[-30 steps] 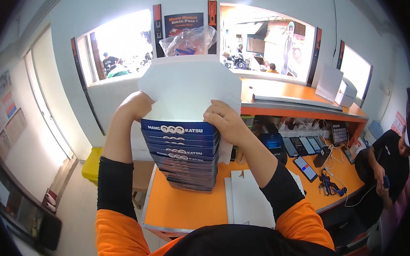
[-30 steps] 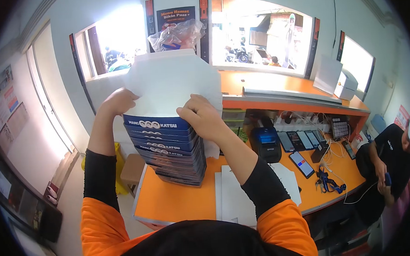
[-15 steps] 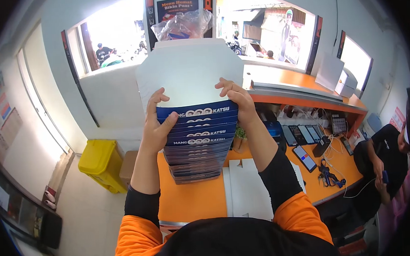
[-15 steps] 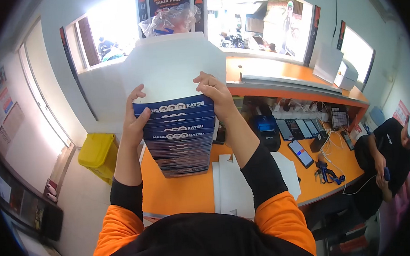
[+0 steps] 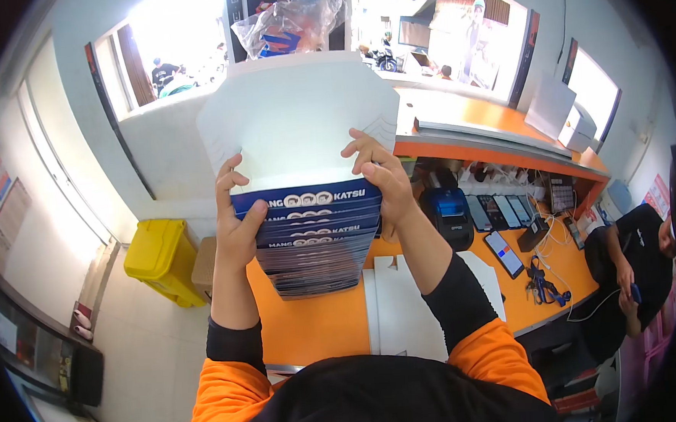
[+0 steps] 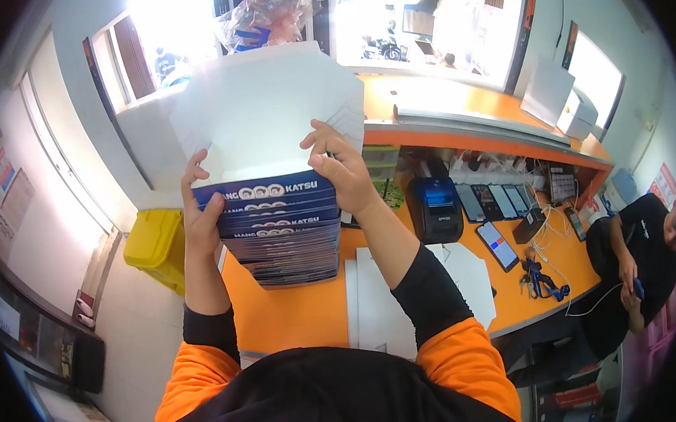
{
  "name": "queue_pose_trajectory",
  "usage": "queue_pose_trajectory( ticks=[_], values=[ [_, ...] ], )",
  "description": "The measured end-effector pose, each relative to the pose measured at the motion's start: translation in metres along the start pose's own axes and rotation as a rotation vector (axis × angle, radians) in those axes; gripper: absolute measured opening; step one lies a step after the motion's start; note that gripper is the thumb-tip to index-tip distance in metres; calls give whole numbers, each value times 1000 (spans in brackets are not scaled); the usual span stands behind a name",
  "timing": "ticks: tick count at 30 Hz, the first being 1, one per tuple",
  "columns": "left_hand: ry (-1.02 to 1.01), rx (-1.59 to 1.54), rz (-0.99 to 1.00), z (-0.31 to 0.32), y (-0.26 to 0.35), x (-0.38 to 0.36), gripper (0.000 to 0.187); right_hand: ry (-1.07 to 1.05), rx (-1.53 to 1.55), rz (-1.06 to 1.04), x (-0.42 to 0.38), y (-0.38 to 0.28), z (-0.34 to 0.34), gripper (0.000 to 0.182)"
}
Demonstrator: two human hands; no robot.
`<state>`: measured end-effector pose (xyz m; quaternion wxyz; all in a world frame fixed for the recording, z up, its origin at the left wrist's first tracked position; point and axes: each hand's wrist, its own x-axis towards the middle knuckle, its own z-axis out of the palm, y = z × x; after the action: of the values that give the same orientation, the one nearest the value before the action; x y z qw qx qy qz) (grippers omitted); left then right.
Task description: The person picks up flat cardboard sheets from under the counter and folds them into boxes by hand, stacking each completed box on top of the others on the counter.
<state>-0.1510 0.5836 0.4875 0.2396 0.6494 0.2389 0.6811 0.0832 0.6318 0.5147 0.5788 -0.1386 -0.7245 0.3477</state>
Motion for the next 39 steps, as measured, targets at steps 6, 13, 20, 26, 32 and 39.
queue_pose_trajectory(
  ticks=[6, 13, 20, 26, 32, 39],
  values=[
    [-1, 52, 30, -1, -4, -3, 35, 29, -18, -22, -6, 6, 0, 22],
    [-30, 206, 75, -5, -5, 2, 51, 162, -194, -171, -7, 13, -12, 31],
    [255, 384, 300, 19, 23, -21, 67, 351, -149, 58, -116, 8, -66, 33],
    [-329, 282, 216, 88, 31, -128, 34, 308, -1265, 1153, -342, 8, -169, 82],
    [-1211, 192, -171, 199, -49, -205, 45, 416, -1235, 1668, -360, -63, -185, 74],
    [-1781, 593, 0, 263, -42, -259, 46, 607, -1345, 1401, -360, -60, -155, 58]
  ],
)
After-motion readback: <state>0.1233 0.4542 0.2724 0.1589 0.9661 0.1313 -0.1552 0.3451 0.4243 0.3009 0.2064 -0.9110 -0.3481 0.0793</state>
